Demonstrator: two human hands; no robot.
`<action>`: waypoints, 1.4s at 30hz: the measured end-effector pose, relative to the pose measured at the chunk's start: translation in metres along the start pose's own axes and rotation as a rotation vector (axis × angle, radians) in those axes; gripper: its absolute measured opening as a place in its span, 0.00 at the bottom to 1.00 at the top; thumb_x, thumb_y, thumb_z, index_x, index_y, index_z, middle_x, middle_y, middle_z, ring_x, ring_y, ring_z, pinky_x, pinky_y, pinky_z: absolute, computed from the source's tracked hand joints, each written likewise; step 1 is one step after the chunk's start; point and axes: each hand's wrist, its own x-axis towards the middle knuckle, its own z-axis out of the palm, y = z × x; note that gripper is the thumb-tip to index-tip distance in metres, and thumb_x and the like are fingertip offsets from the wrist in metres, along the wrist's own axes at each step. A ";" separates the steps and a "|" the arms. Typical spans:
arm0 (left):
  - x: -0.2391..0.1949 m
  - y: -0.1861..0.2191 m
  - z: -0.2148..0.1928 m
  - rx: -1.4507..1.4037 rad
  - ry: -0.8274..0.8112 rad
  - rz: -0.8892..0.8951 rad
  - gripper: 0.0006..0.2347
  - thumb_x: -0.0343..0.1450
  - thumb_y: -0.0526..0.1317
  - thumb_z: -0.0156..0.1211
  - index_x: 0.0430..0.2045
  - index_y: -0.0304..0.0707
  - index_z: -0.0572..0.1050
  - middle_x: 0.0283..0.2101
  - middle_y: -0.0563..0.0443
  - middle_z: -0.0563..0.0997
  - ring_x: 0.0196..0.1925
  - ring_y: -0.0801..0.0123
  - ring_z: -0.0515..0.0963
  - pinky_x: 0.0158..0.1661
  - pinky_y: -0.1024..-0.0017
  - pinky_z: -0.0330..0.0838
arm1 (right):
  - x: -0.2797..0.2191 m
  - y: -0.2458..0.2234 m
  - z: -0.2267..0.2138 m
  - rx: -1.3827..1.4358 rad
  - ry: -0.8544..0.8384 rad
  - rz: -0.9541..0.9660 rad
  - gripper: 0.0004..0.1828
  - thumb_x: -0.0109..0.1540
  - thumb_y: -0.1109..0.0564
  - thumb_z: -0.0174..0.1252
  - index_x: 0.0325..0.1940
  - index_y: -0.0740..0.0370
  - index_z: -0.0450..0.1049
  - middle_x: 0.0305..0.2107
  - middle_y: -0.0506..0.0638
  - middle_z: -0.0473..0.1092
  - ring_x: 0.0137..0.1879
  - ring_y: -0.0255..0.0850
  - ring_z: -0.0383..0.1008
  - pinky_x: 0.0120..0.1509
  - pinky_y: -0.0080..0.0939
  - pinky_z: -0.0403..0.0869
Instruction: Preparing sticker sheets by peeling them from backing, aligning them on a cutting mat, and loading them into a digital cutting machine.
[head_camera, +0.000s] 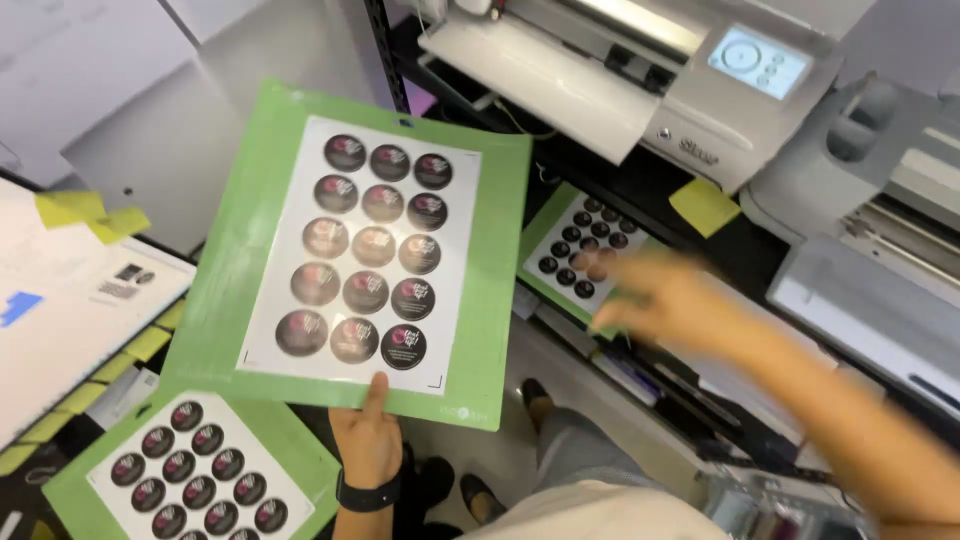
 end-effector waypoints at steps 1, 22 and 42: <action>0.017 0.006 0.011 0.020 -0.065 0.003 0.30 0.69 0.27 0.52 0.70 0.34 0.57 0.70 0.43 0.68 0.68 0.56 0.70 0.66 0.59 0.66 | 0.013 0.007 -0.049 -0.361 0.240 -0.118 0.31 0.67 0.40 0.47 0.64 0.64 0.70 0.55 0.59 0.74 0.59 0.51 0.76 0.64 0.50 0.76; 0.181 -0.019 0.222 0.206 -0.067 0.031 0.28 0.64 0.27 0.54 0.63 0.37 0.63 0.57 0.38 0.77 0.56 0.48 0.79 0.51 0.49 0.79 | 0.083 0.266 -0.300 -0.790 -0.170 0.645 0.28 0.46 0.26 0.68 0.43 0.40 0.82 0.18 0.41 0.78 0.26 0.32 0.78 0.37 0.32 0.71; 0.194 -0.034 0.216 0.355 -0.153 0.248 0.29 0.66 0.31 0.58 0.65 0.37 0.60 0.61 0.40 0.74 0.62 0.51 0.76 0.59 0.52 0.76 | 0.181 0.352 -0.317 0.107 0.022 1.220 0.22 0.71 0.68 0.46 0.71 0.67 0.68 0.60 0.69 0.71 0.60 0.66 0.72 0.63 0.63 0.68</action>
